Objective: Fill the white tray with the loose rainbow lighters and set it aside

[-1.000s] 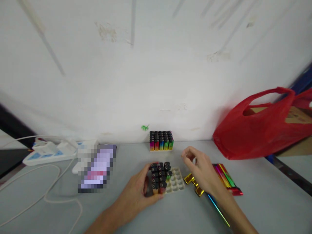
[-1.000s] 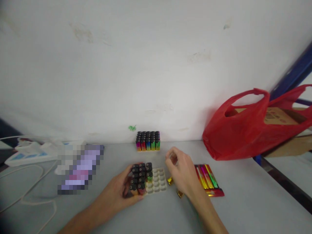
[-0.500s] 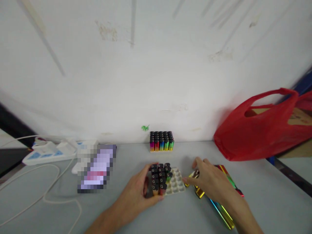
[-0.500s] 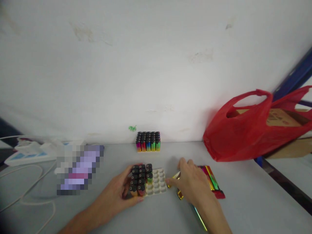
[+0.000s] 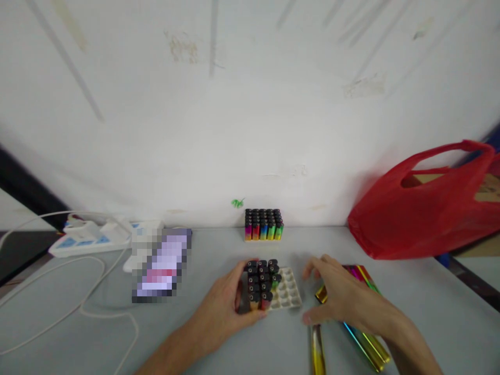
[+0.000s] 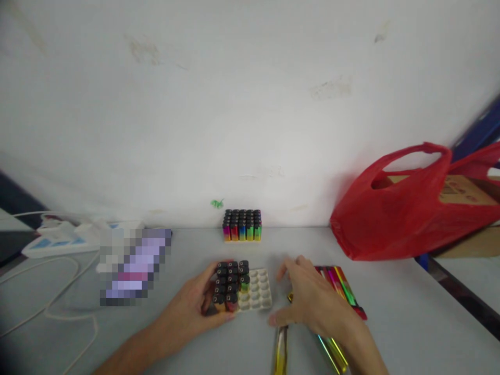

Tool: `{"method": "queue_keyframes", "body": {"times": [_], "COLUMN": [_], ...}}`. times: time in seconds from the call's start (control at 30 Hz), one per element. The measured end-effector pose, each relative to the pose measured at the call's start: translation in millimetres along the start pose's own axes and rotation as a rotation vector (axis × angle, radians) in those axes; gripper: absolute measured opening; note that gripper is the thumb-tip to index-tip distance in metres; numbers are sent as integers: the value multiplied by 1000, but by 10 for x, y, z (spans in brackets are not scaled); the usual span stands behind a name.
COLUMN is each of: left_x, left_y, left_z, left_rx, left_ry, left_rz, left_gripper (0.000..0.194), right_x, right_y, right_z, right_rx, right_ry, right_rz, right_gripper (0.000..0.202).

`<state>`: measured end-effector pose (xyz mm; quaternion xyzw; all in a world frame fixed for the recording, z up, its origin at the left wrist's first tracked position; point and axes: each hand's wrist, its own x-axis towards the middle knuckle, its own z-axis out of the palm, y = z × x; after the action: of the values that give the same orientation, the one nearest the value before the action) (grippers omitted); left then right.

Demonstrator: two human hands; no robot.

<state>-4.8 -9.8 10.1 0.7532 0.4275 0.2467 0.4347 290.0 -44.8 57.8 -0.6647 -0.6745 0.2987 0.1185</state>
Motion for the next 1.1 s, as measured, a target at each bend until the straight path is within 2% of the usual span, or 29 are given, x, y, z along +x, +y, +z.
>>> {"method": "queue_keyframes", "body": {"times": [0.1, 0.2, 0.3, 0.4, 0.5, 0.63, 0.77, 0.87, 0.97, 1.1], "left_x": [2, 3, 2, 5, 14, 20, 13, 15, 26, 37], "left_y": [-5, -8, -15, -28, -37, -7, 20, -23, -90, -121], "left_z": [4, -1, -10, -14, -11, -20, -55, -76, -76, -55], "left_rx": [10, 29, 32, 28, 34, 15, -29, -120, -210, -274], "left_ry": [3, -10, -21, -17, -3, 28, 26, 17, -3, -16], "left_rz": [-10, -29, -43, -41, -28, -12, -12, -16, -24, -42], "left_gripper": [75, 78, 77, 80, 79, 76, 77, 78, 82, 81], "right_x": [-42, 28, 122, 183, 233, 316, 343, 293, 243, 262], "right_y": [-37, -44, -9, 46, 108, 203, 264, 254, 226, 245], "right_z": [-9, 25, 23, -11, -15, 45, 78, 40, -14, -23], "right_rx": [-83, -131, -141, -124, -15, 124, 149, 69, -20, -16], "right_ry": [-126, -177, -102, -15, 17, 81, 121, 109, 44, 30], "right_rz": [22, 36, 38, 19, -33, -112, -185, -169, -102, -66], "right_gripper": [68, 73, 70, 53, 38, 31, 24, 32, 45, 37]}}
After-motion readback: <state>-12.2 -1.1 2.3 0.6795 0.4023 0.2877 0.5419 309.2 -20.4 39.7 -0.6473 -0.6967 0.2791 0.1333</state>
